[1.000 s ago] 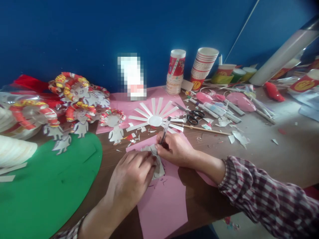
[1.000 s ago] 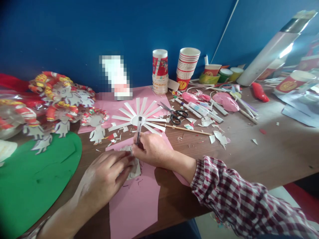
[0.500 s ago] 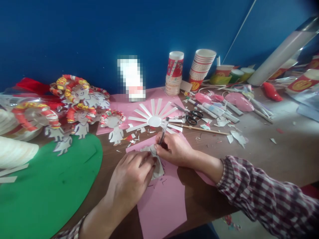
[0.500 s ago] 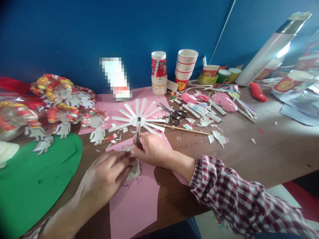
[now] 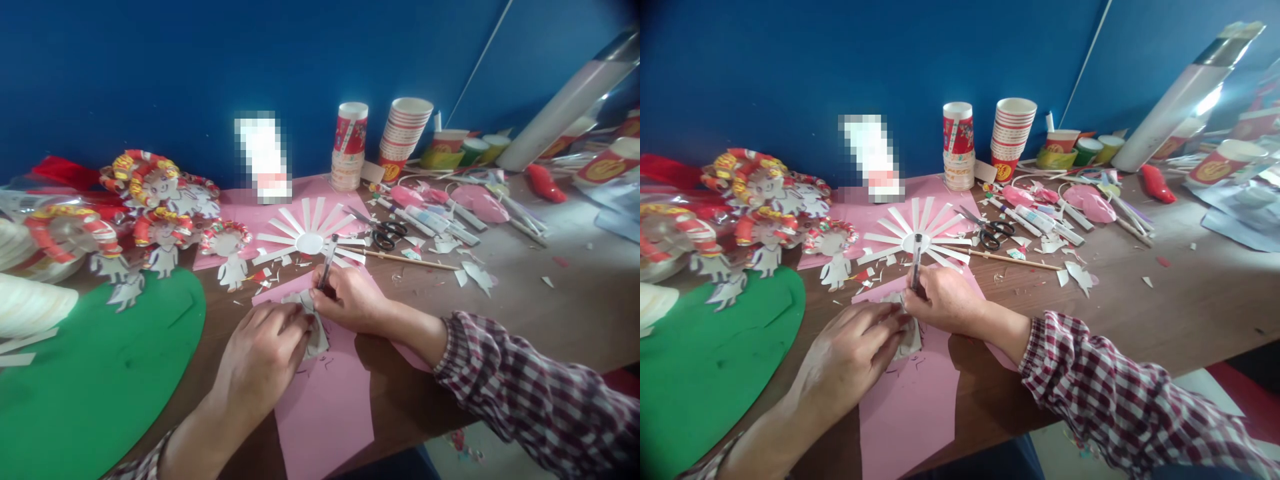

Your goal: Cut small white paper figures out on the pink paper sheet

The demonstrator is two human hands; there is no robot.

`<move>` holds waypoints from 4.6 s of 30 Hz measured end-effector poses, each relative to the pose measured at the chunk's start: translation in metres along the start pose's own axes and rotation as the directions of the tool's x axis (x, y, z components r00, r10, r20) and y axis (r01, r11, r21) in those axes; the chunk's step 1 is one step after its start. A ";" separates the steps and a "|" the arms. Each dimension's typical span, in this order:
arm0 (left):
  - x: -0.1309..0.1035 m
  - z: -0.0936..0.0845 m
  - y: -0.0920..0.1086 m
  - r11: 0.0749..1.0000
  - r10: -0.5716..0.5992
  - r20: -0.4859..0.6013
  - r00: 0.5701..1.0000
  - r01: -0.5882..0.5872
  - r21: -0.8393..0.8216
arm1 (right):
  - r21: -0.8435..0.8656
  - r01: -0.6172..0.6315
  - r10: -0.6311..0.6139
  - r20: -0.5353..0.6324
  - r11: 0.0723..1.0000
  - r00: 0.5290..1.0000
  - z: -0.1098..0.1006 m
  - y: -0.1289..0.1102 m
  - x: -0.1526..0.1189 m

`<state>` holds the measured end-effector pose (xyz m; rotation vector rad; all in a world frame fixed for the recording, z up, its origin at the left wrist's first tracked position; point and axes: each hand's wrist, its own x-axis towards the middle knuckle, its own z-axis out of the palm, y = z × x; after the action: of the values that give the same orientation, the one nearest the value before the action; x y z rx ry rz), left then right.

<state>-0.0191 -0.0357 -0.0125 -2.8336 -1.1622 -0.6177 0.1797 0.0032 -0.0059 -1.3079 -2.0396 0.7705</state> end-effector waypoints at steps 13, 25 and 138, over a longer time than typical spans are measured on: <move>0.000 -0.001 0.001 1.000 -0.005 0.012 1.000 0.004 0.014 | -0.013 -0.019 0.019 -0.007 1.000 1.000 0.000 0.000 -0.001; 0.001 -0.002 0.002 0.999 -0.037 0.025 0.999 0.038 -0.022 | 0.199 -0.057 0.067 -0.045 0.978 0.997 -0.003 0.002 0.000; 0.000 -0.001 0.001 0.996 -0.076 0.110 0.991 0.081 -0.040 | 0.061 -0.058 0.061 -0.061 0.996 0.996 0.004 -0.005 -0.032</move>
<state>-0.0187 -0.0369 -0.0117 -2.9036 -1.2983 -0.5040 0.1851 -0.0282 -0.0101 -1.3479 -1.9216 0.8001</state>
